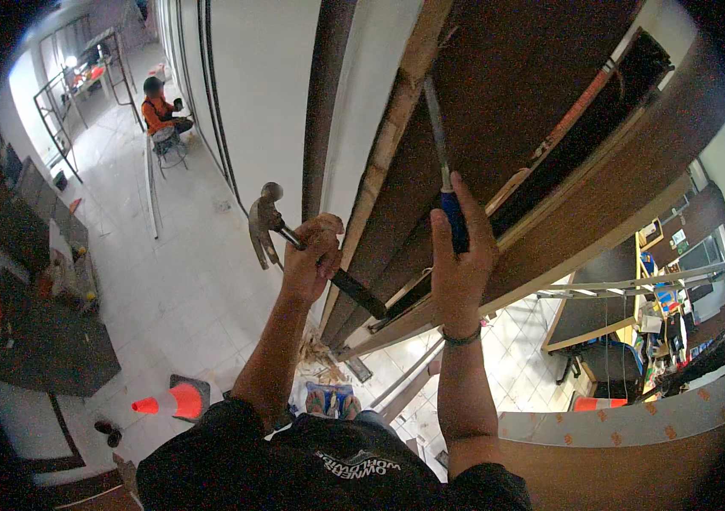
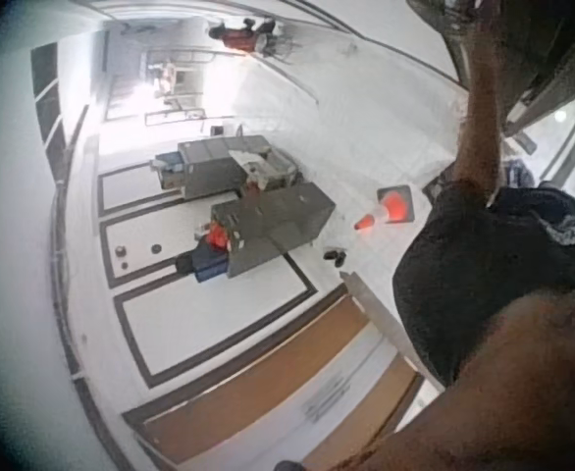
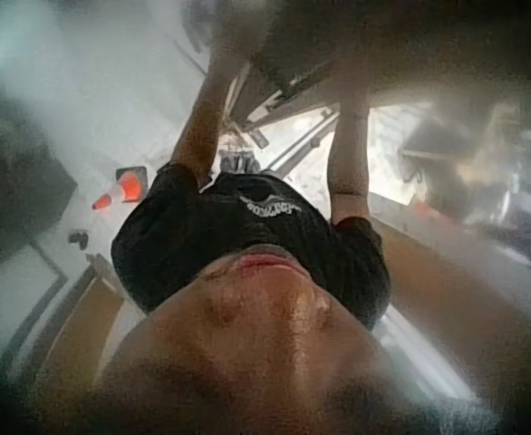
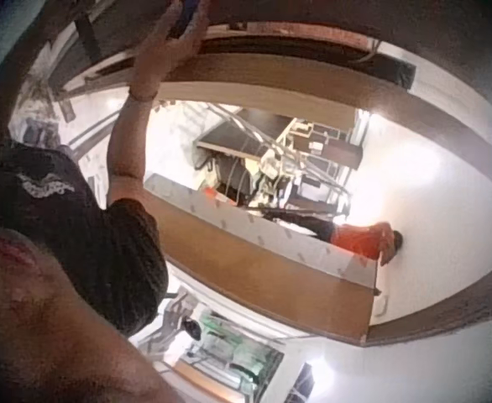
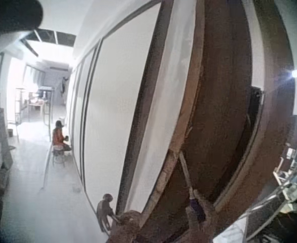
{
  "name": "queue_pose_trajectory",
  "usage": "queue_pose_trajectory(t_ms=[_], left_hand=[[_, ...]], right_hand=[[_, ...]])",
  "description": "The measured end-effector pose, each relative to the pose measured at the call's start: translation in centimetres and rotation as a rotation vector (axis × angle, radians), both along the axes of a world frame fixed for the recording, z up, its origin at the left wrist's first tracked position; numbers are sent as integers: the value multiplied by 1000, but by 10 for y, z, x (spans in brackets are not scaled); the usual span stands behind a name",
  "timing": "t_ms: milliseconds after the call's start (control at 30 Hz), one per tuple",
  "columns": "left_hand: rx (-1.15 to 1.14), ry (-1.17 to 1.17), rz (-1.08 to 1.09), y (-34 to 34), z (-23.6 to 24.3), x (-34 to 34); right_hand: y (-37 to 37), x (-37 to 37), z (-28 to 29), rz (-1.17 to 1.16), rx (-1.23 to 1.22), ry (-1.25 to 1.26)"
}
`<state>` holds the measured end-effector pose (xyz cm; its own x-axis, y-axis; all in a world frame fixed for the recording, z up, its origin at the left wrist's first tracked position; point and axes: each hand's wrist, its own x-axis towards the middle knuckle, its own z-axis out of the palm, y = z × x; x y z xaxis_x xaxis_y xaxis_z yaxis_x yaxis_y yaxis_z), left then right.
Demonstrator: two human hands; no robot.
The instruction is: The person removes sections of a wooden door frame using a chisel and hammer. The person hammers the chisel into the seams to pry the wood loose, then pulls the strips away by hand.
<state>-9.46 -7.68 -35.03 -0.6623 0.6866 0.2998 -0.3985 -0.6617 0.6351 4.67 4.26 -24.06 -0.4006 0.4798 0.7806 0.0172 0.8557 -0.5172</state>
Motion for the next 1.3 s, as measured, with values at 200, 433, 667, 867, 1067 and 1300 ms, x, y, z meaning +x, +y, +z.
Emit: queue_pose_trajectory(t_ms=[200,433,667,867,1067,1300], left_hand=[[357,-12,-211,-20,26,9],[643,87,-340,-39,52,16],[755,173,-363,-43,57,11],[610,279,-236,-33,38,-2],[-89,168,332,14,17,-21],[-477,536,404,50,-29,-35]], right_hand=[[1,4,1,-12,-65,-63],[-1,-1,0,-10,-143,-32],[0,-2,-5,-12,-176,-10],[19,-3,-9,-75,253,3],[9,-4,0,-62,-20,69],[10,-10,4,-49,27,92]])
